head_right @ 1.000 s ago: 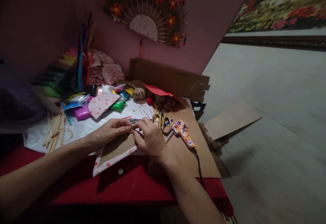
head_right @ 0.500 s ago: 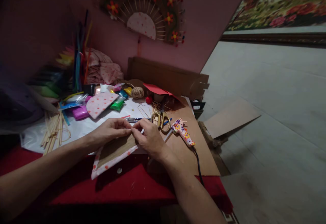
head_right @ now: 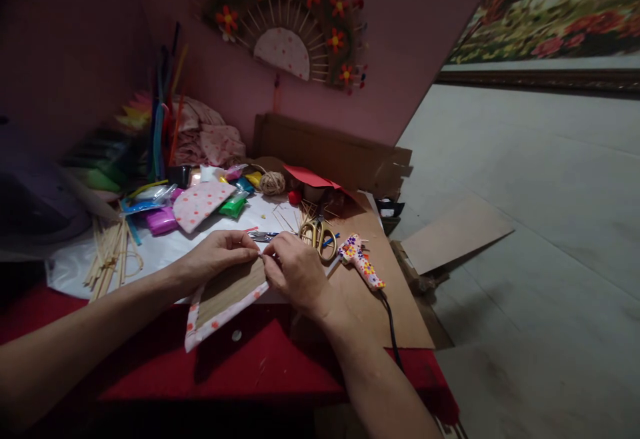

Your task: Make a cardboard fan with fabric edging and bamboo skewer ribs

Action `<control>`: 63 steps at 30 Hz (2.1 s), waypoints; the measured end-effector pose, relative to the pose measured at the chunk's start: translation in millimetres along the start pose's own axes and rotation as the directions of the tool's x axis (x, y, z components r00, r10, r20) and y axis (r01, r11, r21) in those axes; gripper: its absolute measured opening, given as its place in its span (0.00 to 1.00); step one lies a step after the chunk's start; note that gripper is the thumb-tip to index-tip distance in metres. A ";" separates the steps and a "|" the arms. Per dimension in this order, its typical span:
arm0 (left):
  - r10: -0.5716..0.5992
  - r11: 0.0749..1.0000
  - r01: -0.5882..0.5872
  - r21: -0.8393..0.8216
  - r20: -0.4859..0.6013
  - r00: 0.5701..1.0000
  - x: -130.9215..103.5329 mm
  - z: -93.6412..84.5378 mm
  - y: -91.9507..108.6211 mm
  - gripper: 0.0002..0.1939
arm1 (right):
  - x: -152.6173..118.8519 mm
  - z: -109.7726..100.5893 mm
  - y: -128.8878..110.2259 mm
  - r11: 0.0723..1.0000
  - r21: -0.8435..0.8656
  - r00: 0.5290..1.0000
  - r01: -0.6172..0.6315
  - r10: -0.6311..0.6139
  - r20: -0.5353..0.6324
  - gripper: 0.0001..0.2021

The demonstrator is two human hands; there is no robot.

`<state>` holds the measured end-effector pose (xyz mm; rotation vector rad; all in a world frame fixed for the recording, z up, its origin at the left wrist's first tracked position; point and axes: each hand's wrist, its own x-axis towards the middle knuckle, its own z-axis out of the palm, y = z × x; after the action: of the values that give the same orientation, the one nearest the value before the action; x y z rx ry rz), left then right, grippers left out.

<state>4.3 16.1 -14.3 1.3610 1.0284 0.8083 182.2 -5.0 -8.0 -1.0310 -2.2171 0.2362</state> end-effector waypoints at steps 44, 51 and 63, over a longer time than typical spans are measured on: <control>0.098 0.995 -0.098 0.011 0.027 0.995 -4.1 1.8 0.9 0.13 | 1.7 2.8 -0.6 0.957 0.209 0.978 -0.200 0.206 -0.009 0.09; 0.090 0.995 -0.090 0.035 0.009 0.996 -4.5 2.5 2.1 0.12 | -0.2 3.3 -1.0 0.976 0.176 0.992 -0.125 0.126 0.003 0.03; 0.099 0.994 -0.101 0.039 0.048 0.994 -5.4 4.0 -0.5 0.11 | -1.2 9.3 6.8 0.898 0.334 0.958 -0.286 0.278 0.071 0.04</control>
<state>5.9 9.6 -14.4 1.4694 0.9517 0.8296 180.8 -0.3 -18.5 -1.1504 -1.9436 0.7381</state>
